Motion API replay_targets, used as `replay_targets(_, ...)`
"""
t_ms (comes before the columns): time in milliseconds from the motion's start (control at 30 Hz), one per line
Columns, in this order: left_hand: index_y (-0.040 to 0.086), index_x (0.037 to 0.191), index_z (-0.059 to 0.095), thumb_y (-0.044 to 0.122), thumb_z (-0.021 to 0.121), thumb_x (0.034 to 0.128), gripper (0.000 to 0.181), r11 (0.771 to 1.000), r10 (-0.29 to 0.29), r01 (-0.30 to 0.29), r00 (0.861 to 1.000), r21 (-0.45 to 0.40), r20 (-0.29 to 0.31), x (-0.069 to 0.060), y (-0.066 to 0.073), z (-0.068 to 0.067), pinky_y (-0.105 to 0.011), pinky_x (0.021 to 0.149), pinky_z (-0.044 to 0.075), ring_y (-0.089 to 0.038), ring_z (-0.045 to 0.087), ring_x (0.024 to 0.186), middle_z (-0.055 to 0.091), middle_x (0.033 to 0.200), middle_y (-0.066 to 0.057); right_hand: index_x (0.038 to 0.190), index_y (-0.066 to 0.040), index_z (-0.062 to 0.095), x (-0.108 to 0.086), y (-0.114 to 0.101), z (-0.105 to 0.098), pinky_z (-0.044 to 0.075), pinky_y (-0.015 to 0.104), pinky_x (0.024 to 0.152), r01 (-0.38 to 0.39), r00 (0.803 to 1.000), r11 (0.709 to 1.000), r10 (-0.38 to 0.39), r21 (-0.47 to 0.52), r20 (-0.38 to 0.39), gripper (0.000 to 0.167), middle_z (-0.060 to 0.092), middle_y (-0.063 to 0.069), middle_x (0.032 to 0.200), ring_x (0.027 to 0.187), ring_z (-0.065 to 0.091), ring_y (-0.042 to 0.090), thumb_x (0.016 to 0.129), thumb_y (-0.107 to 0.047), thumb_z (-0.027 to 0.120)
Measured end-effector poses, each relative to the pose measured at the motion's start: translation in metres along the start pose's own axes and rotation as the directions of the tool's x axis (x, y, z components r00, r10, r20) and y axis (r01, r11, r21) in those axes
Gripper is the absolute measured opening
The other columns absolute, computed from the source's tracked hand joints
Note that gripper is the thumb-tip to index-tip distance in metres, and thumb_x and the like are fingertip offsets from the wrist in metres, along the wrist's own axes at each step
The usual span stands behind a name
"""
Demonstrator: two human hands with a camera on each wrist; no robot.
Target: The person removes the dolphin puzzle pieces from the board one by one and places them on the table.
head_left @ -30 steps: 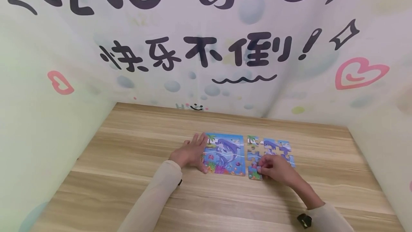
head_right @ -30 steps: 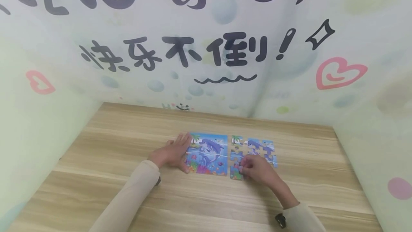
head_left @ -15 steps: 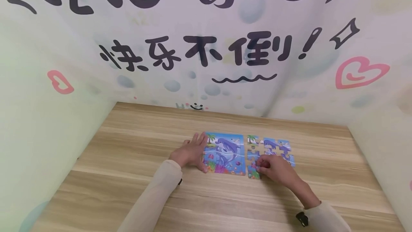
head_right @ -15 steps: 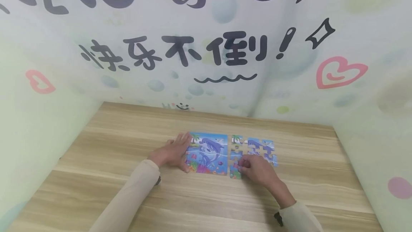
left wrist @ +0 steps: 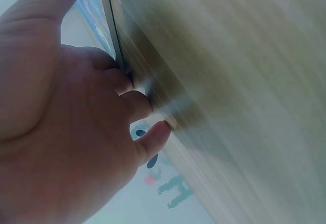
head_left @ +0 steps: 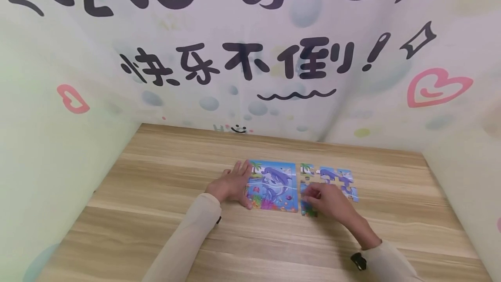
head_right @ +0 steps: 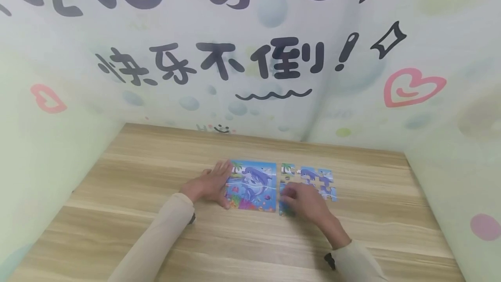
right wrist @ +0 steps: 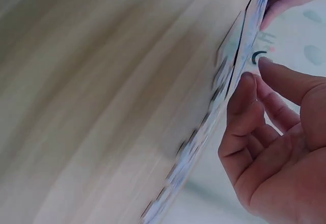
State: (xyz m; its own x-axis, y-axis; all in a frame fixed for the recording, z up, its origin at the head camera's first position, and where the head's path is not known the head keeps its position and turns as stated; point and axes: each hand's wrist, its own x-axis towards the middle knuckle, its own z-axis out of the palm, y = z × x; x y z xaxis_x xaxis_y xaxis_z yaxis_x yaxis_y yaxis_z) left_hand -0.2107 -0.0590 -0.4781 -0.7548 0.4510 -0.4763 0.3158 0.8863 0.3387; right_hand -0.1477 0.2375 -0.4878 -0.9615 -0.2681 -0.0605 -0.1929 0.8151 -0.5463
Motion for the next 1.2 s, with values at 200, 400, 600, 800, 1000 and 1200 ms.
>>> replay_targets(200, 0.008, 0.16, 0.001, 0.045, 0.085, 0.0732, 0.126, 1.0, -0.006, 0.006, 1.0, -0.004, 0.008, 0.0, 0.0, 0.0, -0.053, 0.123, 0.006, -0.027, -0.01, 0.153, -0.008, 0.167, -0.007, 0.106, -0.01, 0.074, 0.01, -0.025, 0.014, 0.053, 0.029, 0.07, 0.023, 1.0, 0.998, -0.024, 0.054, 0.014, 0.018, 0.071, -0.002, 0.093, 0.079, 0.061, 0.007, 0.088, -0.014, 0.075)
replay_targets(400, 0.008, 0.16, 0.002, 0.046, 0.085, 0.0732, 0.126, 1.0, -0.001, 0.001, 1.0, 0.008, 0.001, -0.001, 0.0, 0.0, -0.053, 0.123, 0.007, -0.028, -0.009, 0.154, -0.007, 0.168, -0.008, 0.113, -0.008, 0.073, 0.018, -0.047, 0.03, 0.045, 0.024, 0.064, 0.091, 0.995, 0.996, -0.09, -0.016, 0.049, 0.03, 0.062, -0.005, 0.088, 0.075, 0.051, 0.008, 0.085, -0.019, 0.078)
replay_targets(600, 0.007, 0.16, 0.003, 0.046, 0.085, 0.0729, 0.126, 1.0, 0.004, -0.004, 1.0, -0.002, -0.005, -0.002, 0.0, -0.001, -0.053, 0.123, 0.007, -0.029, -0.008, 0.154, -0.006, 0.168, -0.008, 0.118, -0.008, 0.071, 0.025, -0.057, 0.039, 0.044, 0.027, 0.064, 0.104, 0.993, 0.988, -0.096, -0.115, 0.072, 0.041, 0.056, -0.003, 0.09, 0.073, 0.046, 0.01, 0.083, -0.028, 0.08)
replay_targets(800, 0.006, 0.16, 0.004, 0.046, 0.085, 0.0723, 0.126, 1.0, 0.011, -0.011, 1.0, -0.002, -0.012, -0.002, 0.0, -0.001, -0.053, 0.123, 0.008, -0.029, -0.007, 0.154, -0.004, 0.168, -0.009, 0.113, -0.011, 0.07, 0.027, -0.061, 0.043, 0.053, 0.033, 0.072, 0.06, 0.996, 0.991, -0.052, -0.116, 0.073, 0.037, 0.061, -0.001, 0.095, 0.079, 0.055, 0.011, 0.081, -0.025, 0.082)
replay_targets(1000, 0.007, 0.16, 0.003, 0.047, 0.085, 0.0727, 0.126, 1.0, 0.006, -0.006, 1.0, -0.007, -0.007, -0.002, 0.0, -0.001, -0.053, 0.123, 0.007, -0.028, -0.009, 0.153, -0.006, 0.168, -0.008, 0.109, -0.013, 0.067, 0.027, -0.063, 0.042, 0.054, 0.036, 0.074, 0.057, 0.997, 0.995, -0.052, -0.087, 0.055, 0.036, 0.063, 0.0, 0.097, 0.083, 0.059, 0.014, 0.079, -0.024, 0.084)
replay_targets(1200, 0.008, 0.16, 0.003, 0.046, 0.085, 0.0726, 0.126, 1.0, 0.007, -0.007, 1.0, -0.013, -0.007, 0.0, -0.001, 0.0, -0.053, 0.123, 0.007, -0.028, -0.009, 0.154, -0.007, 0.168, -0.007, 0.103, -0.016, 0.062, 0.027, -0.061, 0.043, 0.054, 0.034, 0.071, 0.07, 0.997, 0.995, -0.068, -0.07, 0.035, 0.032, 0.066, 0.0, 0.095, 0.081, 0.059, 0.013, 0.08, -0.021, 0.083)
